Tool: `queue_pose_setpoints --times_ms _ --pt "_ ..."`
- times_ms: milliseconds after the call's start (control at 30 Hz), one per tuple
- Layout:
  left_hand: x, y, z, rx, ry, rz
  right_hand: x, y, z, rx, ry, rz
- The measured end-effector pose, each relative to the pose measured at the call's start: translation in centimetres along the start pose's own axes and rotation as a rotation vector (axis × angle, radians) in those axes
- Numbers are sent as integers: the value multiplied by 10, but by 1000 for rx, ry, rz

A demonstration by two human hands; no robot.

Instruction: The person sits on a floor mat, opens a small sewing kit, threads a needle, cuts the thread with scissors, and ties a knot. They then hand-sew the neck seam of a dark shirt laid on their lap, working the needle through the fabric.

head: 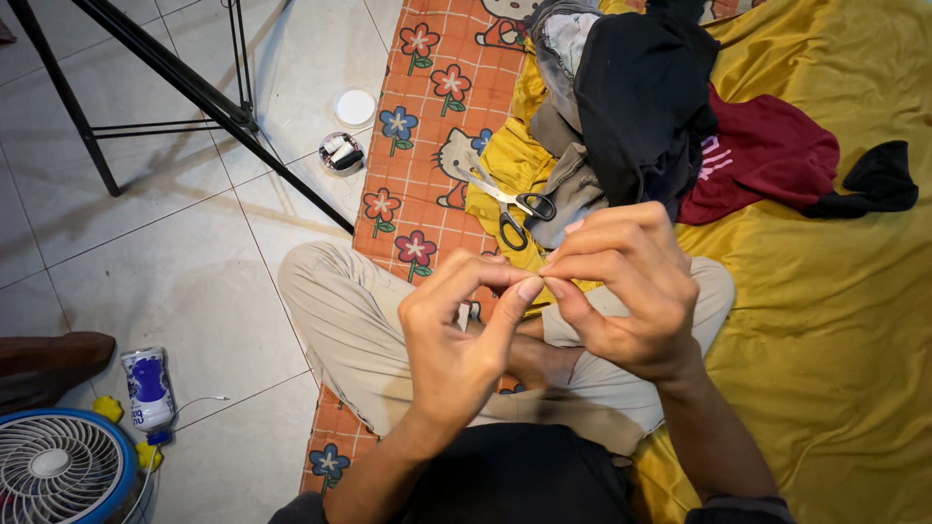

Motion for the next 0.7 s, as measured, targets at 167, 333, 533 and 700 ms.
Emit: queue_pose_setpoints --times_ms 167,333,533,700 --pt "2 -1 14 168 160 86 3 0 -1 20 -18 -18" --pt "1 1 19 268 204 60 1 1 -1 60 11 -18" --pt "-1 0 2 -40 -85 -5 -9 1 -11 127 44 59" --pt "5 -3 -15 -207 -420 -6 -14 -3 -29 19 -89 209"
Point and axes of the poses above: each hand's wrist, its own y-axis towards the middle knuckle, its own x-axis out of the palm, z = x × y, the point moved 4 cm from there along y, towards the middle knuckle, and after that the axes turned 3 degrees about x, right-handed, at the moved point
